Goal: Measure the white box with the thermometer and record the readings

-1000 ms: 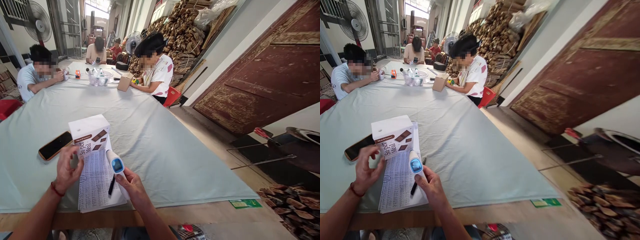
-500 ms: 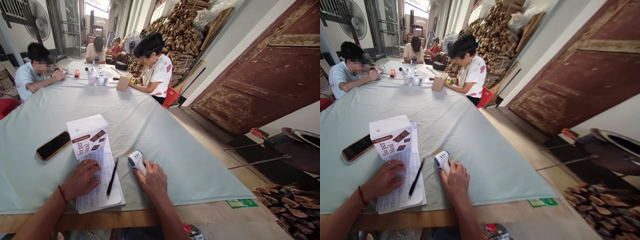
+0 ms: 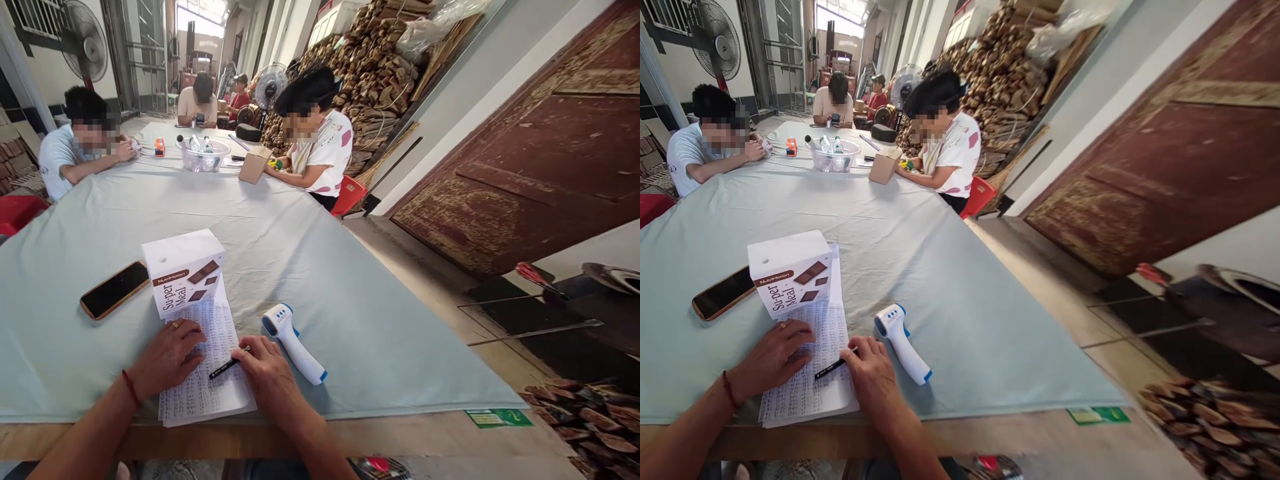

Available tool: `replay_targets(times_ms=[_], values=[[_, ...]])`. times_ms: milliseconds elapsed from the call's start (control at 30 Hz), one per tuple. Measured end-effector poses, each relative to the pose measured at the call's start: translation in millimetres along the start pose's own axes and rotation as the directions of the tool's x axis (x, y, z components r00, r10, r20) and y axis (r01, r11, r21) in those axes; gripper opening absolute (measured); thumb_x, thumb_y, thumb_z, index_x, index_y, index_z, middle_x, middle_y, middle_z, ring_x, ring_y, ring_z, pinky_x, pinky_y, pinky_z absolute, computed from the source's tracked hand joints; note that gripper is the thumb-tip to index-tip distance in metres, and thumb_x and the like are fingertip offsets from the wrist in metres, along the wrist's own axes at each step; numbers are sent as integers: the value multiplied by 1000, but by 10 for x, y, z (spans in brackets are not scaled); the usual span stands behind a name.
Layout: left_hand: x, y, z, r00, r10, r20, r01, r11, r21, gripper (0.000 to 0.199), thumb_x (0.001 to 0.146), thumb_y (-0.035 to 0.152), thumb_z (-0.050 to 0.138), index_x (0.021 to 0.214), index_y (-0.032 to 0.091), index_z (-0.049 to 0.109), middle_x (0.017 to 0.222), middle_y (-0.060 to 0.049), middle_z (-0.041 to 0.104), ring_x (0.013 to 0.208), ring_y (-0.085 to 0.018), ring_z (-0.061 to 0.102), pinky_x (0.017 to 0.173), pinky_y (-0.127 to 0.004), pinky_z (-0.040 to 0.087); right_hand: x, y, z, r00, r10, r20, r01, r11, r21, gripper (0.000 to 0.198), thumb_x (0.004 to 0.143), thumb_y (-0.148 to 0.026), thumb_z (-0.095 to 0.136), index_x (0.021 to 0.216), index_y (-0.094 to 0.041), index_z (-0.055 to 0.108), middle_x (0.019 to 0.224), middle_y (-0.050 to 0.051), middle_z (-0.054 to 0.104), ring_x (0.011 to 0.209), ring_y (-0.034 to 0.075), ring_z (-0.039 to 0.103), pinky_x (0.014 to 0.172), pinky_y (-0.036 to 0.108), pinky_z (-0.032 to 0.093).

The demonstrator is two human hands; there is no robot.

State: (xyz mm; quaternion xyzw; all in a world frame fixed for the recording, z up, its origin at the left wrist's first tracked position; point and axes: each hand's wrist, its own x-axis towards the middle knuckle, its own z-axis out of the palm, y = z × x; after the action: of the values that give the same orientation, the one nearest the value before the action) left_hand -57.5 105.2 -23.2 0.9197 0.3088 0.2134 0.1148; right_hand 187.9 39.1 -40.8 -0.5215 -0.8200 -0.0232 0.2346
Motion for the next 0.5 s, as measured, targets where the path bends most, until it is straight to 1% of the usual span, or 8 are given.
replay_targets(times_ms=[100,167,200,267,333,367,433,500], values=[[12,2,-7,1000,-11,8,11,1000,-18,17,95,22,54,109,18,64,115,-11,65,104,-27,62,89,-43,51,-36,73,-73,995,40,-93,-26,990,142,20,94,-10,49,97,-21,66,93,8,65,84,21,61,73,33,48],[24,6,-16,1000,-12,22,13,999,-47,19,96,24,53,109,18,65,116,-12,65,104,-27,62,90,-44,50,-76,68,-119,967,171,-189,-98,935,342,11,96,-18,50,97,-21,61,84,5,63,76,19,61,69,31,50],[31,9,-21,999,-10,31,12,998,-62,20,96,24,52,109,18,65,115,-12,65,104,-28,62,91,-45,50,-97,47,-143,932,282,-226,-154,875,459,6,95,-21,53,96,-21,59,81,3,61,70,18,60,65,31,50],[50,17,-29,998,-14,56,19,996,-90,22,95,28,53,110,18,66,116,-12,65,107,-29,61,94,-46,49,-132,-20,-192,813,530,-242,-244,687,685,6,90,-24,60,90,-23,54,75,-1,59,58,14,56,57,28,47],[71,23,-33,997,-20,76,27,995,-97,24,94,29,54,111,18,67,117,-12,65,110,-30,60,97,-47,47,-145,-104,-237,704,691,-165,-259,466,846,13,84,-23,62,82,-23,49,72,-3,60,52,13,55,53,27,46],[83,26,-34,996,-17,88,26,995,-101,24,93,30,55,110,18,67,117,-13,65,111,-30,59,98,-47,47,-143,-145,-255,689,717,-105,-253,374,892,13,81,-23,62,79,-23,49,70,-3,60,52,13,56,55,28,47],[104,34,-36,994,-20,109,34,992,-119,26,91,32,57,110,18,68,119,-13,64,112,-32,58,99,-49,45,-129,-217,-276,708,706,30,-268,229,936,7,78,-26,60,84,-22,57,70,-2,64,57,15,61,59,31,51],[122,44,-39,991,-24,129,44,987,-158,27,90,35,59,109,19,69,120,-13,64,114,-33,57,101,-50,43,-117,-275,-269,724,673,152,-325,138,936,21,78,-29,57,95,-20,66,75,2,68,63,18,64,63,34,53]])
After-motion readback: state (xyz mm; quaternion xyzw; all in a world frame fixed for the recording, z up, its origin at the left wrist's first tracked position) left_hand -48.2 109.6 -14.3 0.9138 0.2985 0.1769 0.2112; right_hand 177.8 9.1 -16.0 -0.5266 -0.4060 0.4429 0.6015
